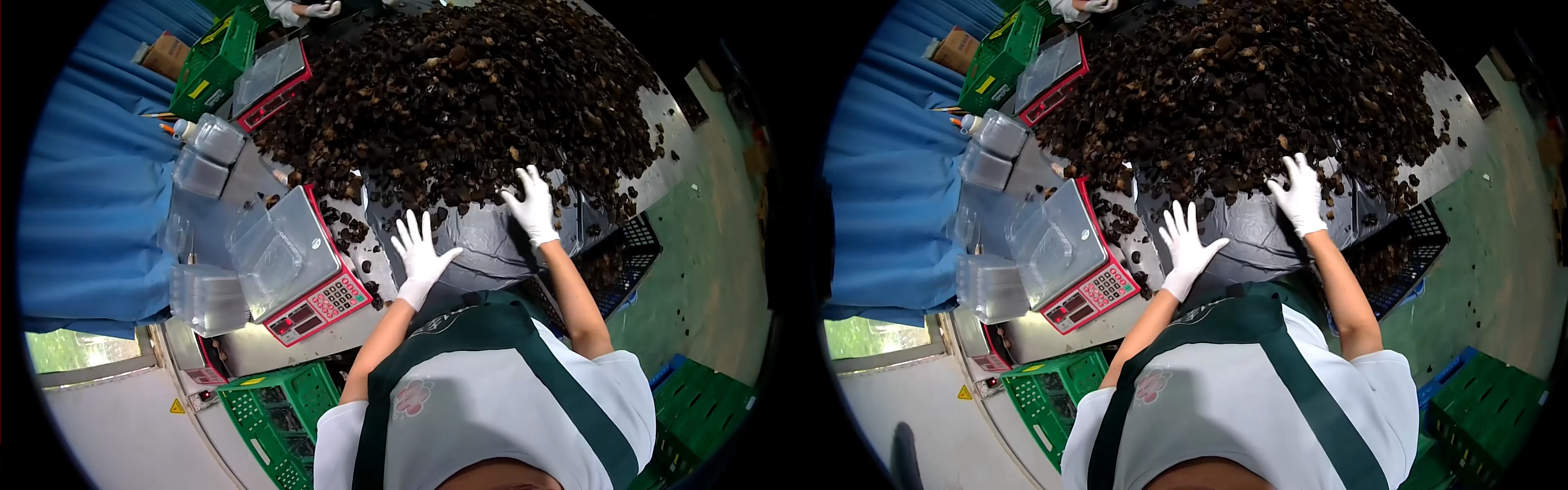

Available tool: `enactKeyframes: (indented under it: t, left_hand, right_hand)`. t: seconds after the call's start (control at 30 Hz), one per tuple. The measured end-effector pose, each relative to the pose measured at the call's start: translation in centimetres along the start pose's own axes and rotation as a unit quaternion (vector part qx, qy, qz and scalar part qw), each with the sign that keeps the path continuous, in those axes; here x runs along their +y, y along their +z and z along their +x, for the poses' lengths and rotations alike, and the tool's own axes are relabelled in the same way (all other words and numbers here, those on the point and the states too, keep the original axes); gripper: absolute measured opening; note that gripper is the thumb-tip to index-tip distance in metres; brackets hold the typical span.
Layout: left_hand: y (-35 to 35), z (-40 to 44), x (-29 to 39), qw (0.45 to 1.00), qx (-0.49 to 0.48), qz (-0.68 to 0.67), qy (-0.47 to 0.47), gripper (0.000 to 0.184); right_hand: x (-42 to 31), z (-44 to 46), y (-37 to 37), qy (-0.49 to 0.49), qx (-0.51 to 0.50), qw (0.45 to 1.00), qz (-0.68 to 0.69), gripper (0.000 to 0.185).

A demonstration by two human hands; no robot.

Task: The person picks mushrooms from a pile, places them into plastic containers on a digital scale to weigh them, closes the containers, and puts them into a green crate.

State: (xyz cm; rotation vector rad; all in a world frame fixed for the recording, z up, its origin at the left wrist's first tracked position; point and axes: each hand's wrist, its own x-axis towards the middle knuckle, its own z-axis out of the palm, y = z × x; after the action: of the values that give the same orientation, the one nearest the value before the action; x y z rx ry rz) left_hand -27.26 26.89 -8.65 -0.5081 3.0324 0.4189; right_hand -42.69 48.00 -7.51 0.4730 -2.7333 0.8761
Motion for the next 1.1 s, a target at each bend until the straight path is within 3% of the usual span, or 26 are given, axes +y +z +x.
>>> enactKeyframes:
  t: [0.17, 0.3, 0.43, 0.53, 0.63, 0.67, 0.8, 0.9, 0.97, 1.1]
  left_hand:
    - [0.6, 8.2, 1.6, 0.995, 0.064, -0.044, 0.065, 0.108]
    - [-0.2, 12.7, 0.3, 0.996, 0.068, 0.037, 0.033, 0.102]
    - [-2.3, 13.0, -0.3, 0.998, 0.059, 0.020, 0.004, 0.102]
    - [-5.0, 12.7, 0.3, 0.999, 0.011, 0.038, -0.019, 0.096]
    - [-7.4, 13.6, 0.5, 0.999, -0.035, -0.029, -0.021, 0.086]
    - [-7.2, 14.0, 0.0, 0.998, 0.047, -0.050, 0.012, 0.077]
    - [-8.6, 17.8, -1.2, 0.980, 0.179, -0.060, 0.060, 0.069]
    - [-11.4, 21.9, -1.3, 0.978, 0.175, -0.110, 0.010, 0.078]
    - [-12.2, 25.1, -2.0, 0.982, 0.151, -0.112, -0.020, 0.099]
    - [-13.3, 28.9, -0.4, 0.986, 0.070, -0.131, -0.070, 0.115]
  right_hand:
    - [4.2, 4.6, -0.5, 0.056, -0.008, 0.997, -0.050, 0.075]
    - [3.9, 8.6, 0.0, 0.061, -0.005, 0.997, -0.042, 0.079]
    - [2.1, 11.7, 0.7, 0.074, -0.029, 0.996, -0.048, 0.084]
    - [-0.3, 11.3, 3.4, 0.051, -0.043, 0.997, -0.027, 0.080]
    - [-4.4, 6.6, 5.5, -0.100, -0.102, 0.988, -0.061, 0.067]
    - [-5.2, 5.1, 5.7, -0.124, -0.130, 0.983, -0.027, 0.062]
    - [-5.1, 6.2, 5.6, -0.184, -0.142, 0.967, 0.108, 0.049]
    - [-4.5, 13.3, 4.0, -0.203, -0.038, 0.969, 0.133, 0.051]
    - [-3.8, 19.6, 3.0, -0.155, 0.008, 0.979, 0.129, 0.058]
    - [-2.7, 30.1, 3.1, -0.009, -0.004, 0.999, -0.053, 0.086]
